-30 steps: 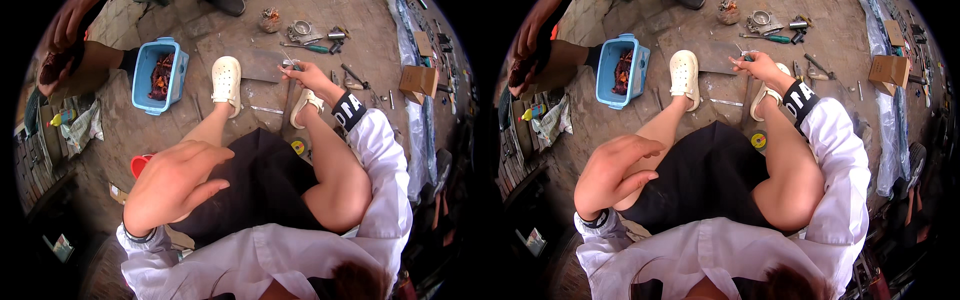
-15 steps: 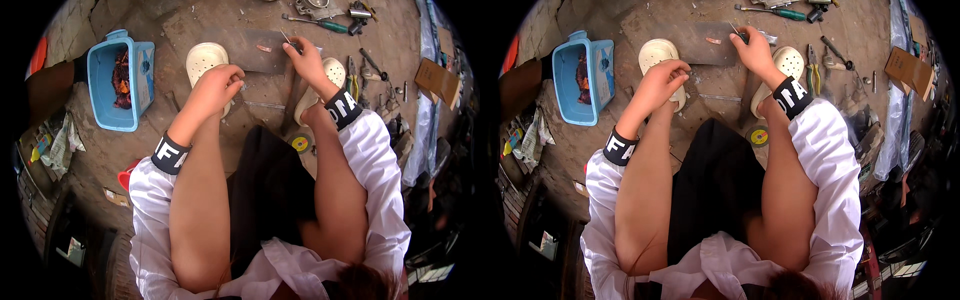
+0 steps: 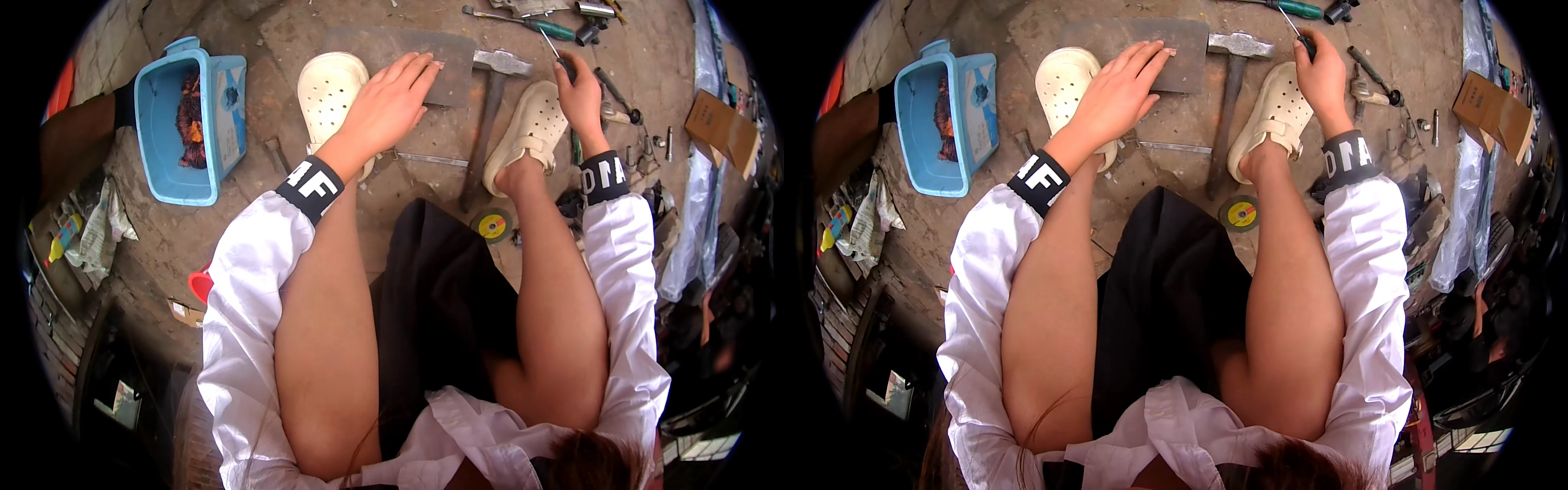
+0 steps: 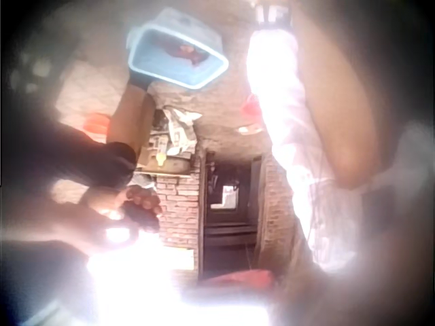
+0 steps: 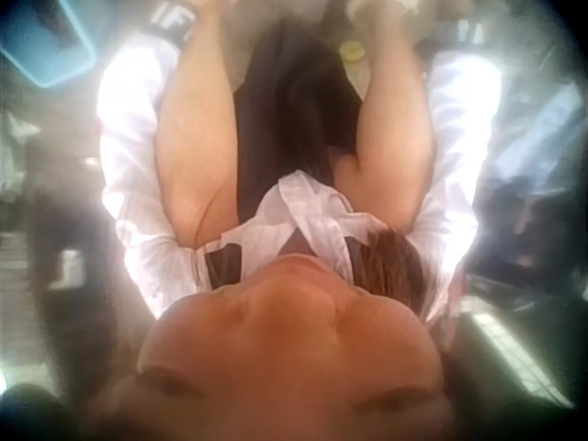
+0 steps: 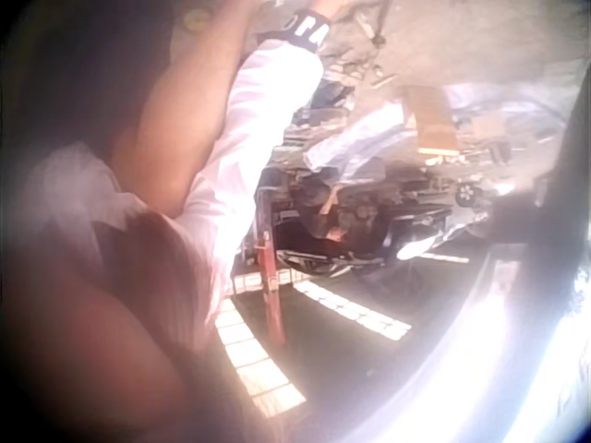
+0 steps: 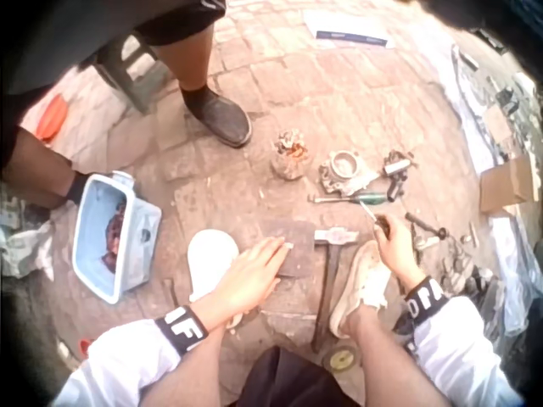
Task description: The person sits on the ground and uses a hammer, screwdriver, and pliers to shape and adjust small metal pieces. They repeatedly strike, pry, and bend the parts while seated.
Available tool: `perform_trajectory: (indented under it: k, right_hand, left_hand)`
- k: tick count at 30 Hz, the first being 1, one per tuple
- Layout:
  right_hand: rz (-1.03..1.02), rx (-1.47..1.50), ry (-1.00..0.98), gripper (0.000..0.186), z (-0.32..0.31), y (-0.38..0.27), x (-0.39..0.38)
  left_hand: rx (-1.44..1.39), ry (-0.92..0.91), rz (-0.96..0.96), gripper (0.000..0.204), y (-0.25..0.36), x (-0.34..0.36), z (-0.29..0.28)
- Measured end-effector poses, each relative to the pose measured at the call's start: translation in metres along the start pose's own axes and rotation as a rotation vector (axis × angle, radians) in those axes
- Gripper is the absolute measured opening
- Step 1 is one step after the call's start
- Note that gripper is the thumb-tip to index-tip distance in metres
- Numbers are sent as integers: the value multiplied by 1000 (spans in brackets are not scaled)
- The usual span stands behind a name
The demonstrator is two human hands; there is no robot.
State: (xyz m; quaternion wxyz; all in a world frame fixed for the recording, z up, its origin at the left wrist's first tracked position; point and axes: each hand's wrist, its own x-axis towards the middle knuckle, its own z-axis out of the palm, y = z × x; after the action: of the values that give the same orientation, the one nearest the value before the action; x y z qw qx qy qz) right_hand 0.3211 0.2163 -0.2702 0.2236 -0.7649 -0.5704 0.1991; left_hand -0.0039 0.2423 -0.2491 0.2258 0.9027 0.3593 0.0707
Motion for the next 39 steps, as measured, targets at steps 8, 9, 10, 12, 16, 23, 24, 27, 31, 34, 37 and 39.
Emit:
perform_trajectory:
  k: [8,9,10,12,16,23,24,27,31,34,37,39]
  right_hand:
    - [-399,-231,176,22,11,-29,-7]
    - [-237,-80,-33,19,15,-47,-20]
    - [-111,-69,-198,23,18,-64,-34]
    - [-99,-266,-397,33,40,-55,-51]
    - [-5,-424,-541,41,54,-55,-58]
    - [156,-266,-427,39,65,-50,-57]
    - [180,-248,-415,36,63,-51,-56]
    - [754,798,-380,30,54,-51,-46]
    - [1321,1606,-690,28,25,-46,-23]
    - [1460,1753,-760,36,14,-41,-10]
    - [1521,1693,-624,41,3,-54,-4]
    - [1305,1486,-633,40,-2,-57,-5]
  left_hand:
    - [56,5,-175,64,9,-5,7]
    - [47,24,-192,64,9,-8,8]
    - [39,46,-208,64,9,-10,8]
    - [42,62,-223,63,9,-12,9]
    - [116,49,-196,63,10,-15,7]
    - [152,24,-186,65,10,-13,9]
    - [144,30,-187,65,10,-14,10]
    - [130,48,-185,65,11,-14,11]
    - [135,71,-184,66,10,-13,13]
    - [100,86,-183,66,11,-7,12]
    - [39,76,-200,64,14,-9,11]
    - [3,75,-205,62,13,-11,11]
